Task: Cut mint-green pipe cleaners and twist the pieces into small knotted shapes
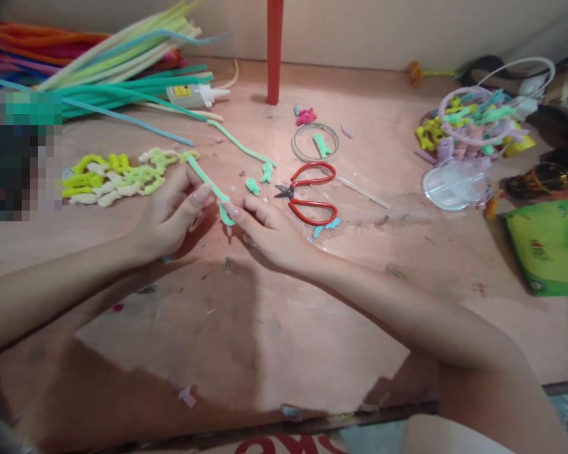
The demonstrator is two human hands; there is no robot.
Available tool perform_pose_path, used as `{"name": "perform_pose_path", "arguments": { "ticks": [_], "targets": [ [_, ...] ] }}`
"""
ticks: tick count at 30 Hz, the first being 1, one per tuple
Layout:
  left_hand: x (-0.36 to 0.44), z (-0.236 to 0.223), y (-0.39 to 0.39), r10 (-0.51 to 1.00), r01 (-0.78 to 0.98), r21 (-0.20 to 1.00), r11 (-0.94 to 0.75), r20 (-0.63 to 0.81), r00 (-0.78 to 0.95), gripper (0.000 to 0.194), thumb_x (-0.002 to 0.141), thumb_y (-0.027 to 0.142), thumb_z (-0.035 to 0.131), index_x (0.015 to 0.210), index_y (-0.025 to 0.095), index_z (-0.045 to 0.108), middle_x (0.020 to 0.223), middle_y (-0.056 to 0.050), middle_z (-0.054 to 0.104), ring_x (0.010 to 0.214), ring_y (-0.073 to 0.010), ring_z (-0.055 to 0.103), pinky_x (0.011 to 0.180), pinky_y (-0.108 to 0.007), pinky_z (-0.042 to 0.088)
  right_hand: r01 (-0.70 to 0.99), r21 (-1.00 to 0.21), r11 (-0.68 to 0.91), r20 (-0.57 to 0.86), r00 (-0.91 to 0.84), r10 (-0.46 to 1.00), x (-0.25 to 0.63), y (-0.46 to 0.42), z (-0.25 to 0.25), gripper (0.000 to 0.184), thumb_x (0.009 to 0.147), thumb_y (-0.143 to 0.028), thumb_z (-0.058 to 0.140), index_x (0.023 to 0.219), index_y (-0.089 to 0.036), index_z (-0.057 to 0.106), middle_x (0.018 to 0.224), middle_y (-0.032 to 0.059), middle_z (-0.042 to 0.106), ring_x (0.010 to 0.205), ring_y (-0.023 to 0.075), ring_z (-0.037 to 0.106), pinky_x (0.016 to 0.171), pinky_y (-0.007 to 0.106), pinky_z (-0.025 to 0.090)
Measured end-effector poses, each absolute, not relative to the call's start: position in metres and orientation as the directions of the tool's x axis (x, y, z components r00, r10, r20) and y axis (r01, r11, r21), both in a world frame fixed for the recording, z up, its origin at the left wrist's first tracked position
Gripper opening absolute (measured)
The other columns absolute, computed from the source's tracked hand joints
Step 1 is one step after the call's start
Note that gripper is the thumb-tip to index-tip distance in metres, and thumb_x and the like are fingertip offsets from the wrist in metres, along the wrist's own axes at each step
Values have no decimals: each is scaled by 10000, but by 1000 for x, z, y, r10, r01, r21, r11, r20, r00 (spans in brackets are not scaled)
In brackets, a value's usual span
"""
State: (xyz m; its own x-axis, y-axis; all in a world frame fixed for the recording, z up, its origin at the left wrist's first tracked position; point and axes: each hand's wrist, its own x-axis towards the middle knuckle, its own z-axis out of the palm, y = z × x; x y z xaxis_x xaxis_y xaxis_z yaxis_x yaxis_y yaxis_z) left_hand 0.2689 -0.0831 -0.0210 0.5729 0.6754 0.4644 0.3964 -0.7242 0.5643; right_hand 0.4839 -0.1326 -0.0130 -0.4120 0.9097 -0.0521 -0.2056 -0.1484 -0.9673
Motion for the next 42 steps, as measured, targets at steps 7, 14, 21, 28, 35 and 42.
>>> {"name": "perform_pose_path", "arguments": {
  "ticks": [7,14,21,28,35,42],
  "targets": [
    [274,-9,-95,516,436,278,-856,509,689,366,1219,440,458,1007,207,644,731,-2,654,611,-174,593,596,-346,372,-141,-990,-5,41,-325,945,485,-133,-15,594,1013,-752,740,793,-230,560,632,-74,422,583,104,403,532,250,324],
    [270,-10,-95,522,472,227,-852,437,733,420,1235,428,399,988,224,672,867,-41,747,716,-192,672,626,-335,400,-137,-987,-79,-24,-366,930,485,-136,-17,620,1030,-835,633,835,-255,532,596,-77,403,534,118,397,501,263,337],
    [267,-9,-92,374,354,138,-925,498,782,310,1154,237,478,980,237,734,886,-36,767,718,-186,676,633,-326,446,-164,-970,-182,-85,-469,879,488,-133,-16,590,1050,-767,664,848,-223,560,651,-57,560,493,84,476,443,231,338],
    [273,-9,-90,300,215,218,-952,525,796,347,1193,374,504,952,244,718,851,-29,756,715,-181,653,655,-319,461,-183,-955,-235,-67,-638,767,498,-120,-12,584,1004,-677,789,753,-207,551,530,-109,428,437,50,358,441,207,259],
    [278,-9,-100,414,350,222,-910,443,795,412,1213,343,421,913,222,677,734,-24,693,652,-193,595,660,-340,430,-26,-1000,-15,0,-483,876,496,-125,-8,596,1073,-671,689,726,-198,586,585,-42,535,523,91,464,509,248,329],
    [281,-2,-115,565,496,271,-825,362,742,399,1190,338,450,981,180,751,774,-45,711,693,-204,630,713,-340,446,91,-982,167,123,-365,923,493,-128,-11,640,1111,-706,581,710,-207,587,597,-36,540,558,113,477,583,289,373]
  ]
}}
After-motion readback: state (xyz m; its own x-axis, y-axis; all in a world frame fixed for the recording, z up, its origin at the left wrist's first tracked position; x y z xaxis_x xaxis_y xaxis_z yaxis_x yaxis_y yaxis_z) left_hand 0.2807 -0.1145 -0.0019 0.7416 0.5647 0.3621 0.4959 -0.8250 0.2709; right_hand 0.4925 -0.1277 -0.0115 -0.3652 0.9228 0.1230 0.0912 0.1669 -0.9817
